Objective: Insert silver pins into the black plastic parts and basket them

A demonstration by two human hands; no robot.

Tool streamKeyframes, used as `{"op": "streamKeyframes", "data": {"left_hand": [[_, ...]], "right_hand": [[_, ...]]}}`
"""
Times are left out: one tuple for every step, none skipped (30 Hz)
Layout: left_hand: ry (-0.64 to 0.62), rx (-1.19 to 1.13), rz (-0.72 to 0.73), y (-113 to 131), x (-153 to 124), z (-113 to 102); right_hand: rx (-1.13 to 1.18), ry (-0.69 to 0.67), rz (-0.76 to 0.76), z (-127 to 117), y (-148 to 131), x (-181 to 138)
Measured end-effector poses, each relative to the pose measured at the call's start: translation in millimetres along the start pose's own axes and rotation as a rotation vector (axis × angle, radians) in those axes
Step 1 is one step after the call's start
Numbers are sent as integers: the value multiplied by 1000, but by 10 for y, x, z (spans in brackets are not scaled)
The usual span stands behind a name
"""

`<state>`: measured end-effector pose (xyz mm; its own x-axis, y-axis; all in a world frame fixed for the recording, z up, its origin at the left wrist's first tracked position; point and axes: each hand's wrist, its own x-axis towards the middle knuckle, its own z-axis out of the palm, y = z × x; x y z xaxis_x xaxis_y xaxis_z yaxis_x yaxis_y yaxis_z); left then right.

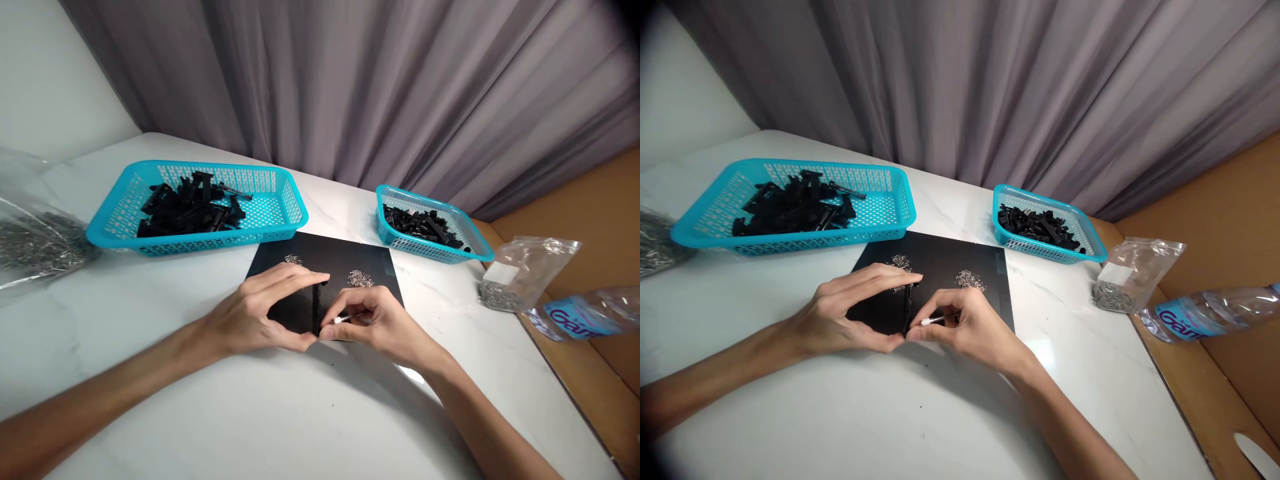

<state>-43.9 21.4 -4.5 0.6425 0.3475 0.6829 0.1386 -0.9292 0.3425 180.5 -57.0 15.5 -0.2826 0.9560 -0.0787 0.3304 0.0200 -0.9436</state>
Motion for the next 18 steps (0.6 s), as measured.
{"op": "streamKeyframes", "data": {"left_hand": [[5,12,10,-7,1,0],[11,22,15,-15,3,-3],[13,29,14,-23,6,-8],[16,33,3,-31,10,-17],[20,34,-15,-39,15,-28],[24,31,-40,-45,22,-41],[27,26,-69,-49,31,-55],[30,20,-95,-52,41,-70],[30,13,-118,-53,51,-84],[28,6,-132,-53,60,-96],[24,-3,-136,-53,67,-106],[20,-12,-135,-52,72,-112],[16,-20,-134,-53,75,-114],[11,-26,-134,-54,76,-113],[7,-28,-137,-55,76,-110],[7,-28,-139,-57,75,-104],[8,-26,-142,-58,74,-98],[8,-26,-145,-58,73,-91]], "right_hand": [[5,12,8,21,1,2],[7,26,13,40,-6,1],[6,41,13,55,-20,-3],[3,53,7,63,-43,-11],[-7,62,-9,62,-71,-24],[-31,65,-34,52,-103,-42],[-65,61,-70,33,-135,-64],[-104,52,-113,9,-166,-89],[-150,41,-161,-17,-192,-112],[-195,37,-208,-41,-210,-133],[-234,42,-249,-58,-220,-149],[-261,49,-281,-68,-220,-159],[-277,62,-303,-69,-213,-163],[-287,74,-318,-62,-200,-161],[-290,82,-329,-51,-183,-156],[-290,84,-338,-38,-166,-149],[-290,85,-344,-25,-150,-142],[-292,88,-348,-14,-137,-135]]}}
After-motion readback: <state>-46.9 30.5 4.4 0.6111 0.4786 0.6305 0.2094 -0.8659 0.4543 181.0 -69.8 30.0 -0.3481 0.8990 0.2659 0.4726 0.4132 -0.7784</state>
